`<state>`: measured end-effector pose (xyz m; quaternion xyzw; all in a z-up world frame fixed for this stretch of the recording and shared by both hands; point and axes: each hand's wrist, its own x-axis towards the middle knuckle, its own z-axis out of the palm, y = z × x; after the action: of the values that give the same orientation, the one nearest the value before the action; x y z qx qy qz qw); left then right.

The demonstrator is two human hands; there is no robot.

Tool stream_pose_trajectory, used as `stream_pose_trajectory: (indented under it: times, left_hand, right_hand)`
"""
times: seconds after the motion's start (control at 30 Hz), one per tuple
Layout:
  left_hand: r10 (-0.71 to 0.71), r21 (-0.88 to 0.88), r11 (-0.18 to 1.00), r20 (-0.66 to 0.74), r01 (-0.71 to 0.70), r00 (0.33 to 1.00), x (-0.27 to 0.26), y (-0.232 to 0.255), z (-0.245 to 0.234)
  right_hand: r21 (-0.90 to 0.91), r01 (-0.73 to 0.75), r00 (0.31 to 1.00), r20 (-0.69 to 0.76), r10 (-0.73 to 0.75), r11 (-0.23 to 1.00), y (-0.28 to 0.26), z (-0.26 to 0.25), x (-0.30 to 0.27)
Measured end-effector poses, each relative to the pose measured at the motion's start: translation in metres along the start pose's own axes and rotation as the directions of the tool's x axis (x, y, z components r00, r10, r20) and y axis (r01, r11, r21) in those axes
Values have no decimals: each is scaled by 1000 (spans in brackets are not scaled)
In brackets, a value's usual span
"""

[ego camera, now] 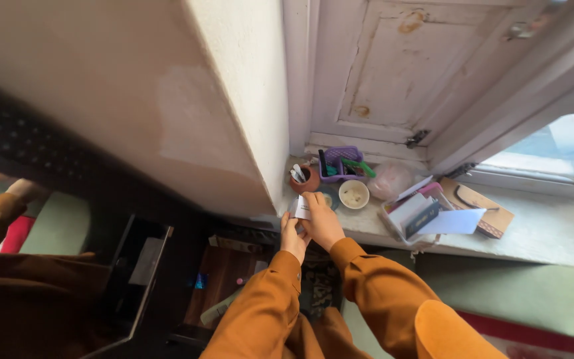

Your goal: The person removes various items from a mirrored dresser drawer and places them on the windowsill. Items include a purple basket, a plastic bag, a small pot, a notebook, a bowl, a small box, a pink bottle, a tube, a comb, and a hair clip. The person handles each item individually and sets it down on the sill.

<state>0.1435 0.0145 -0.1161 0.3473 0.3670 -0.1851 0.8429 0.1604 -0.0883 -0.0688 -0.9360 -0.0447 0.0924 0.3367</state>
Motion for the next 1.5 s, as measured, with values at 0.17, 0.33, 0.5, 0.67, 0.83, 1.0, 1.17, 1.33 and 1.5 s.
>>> stream_pose_trajectory:
  times: [0.17,0.33,0.5,0.67,0.83,1.0,1.17,1.33,1.5]
  left_hand:
    - [-4,-64,998,16,5,1000,80,-10,-14]
    - [-2,31,999,-73,4,997,98,-1,-9]
    - [10,56,998,-124,-3,992,106,6,-10]
    - [-4,32,999,-141,9,990,87,19,3]
    - [-4,-4,1000,-153,3,988,88,20,7]
    - [-9,-81,997,-168,-4,986,77,27,22]
    - [28,-54,998,-161,-37,987,70,34,34]
    - [32,-61,997,-169,-43,985,87,21,20]
    - [-5,-2,1000,-132,5,991,103,9,7]
  right_hand:
    - [-21,-29,999,39,30,999,10,13,40]
    - [20,42,995,93,-43,999,49,36,60]
    - [67,30,999,-21,-29,997,69,18,80]
    - [-44,-49,999,-23,48,998,76,29,104]
    - [-96,-180,983,1,181,979,104,61,141]
    - [-10,-171,984,-45,170,985,54,20,128]
    - [-6,-102,990,-97,101,995,91,46,135]
    - [18,-94,992,-78,95,995,75,34,126]
    - [27,-112,983,-143,115,993,107,54,113]
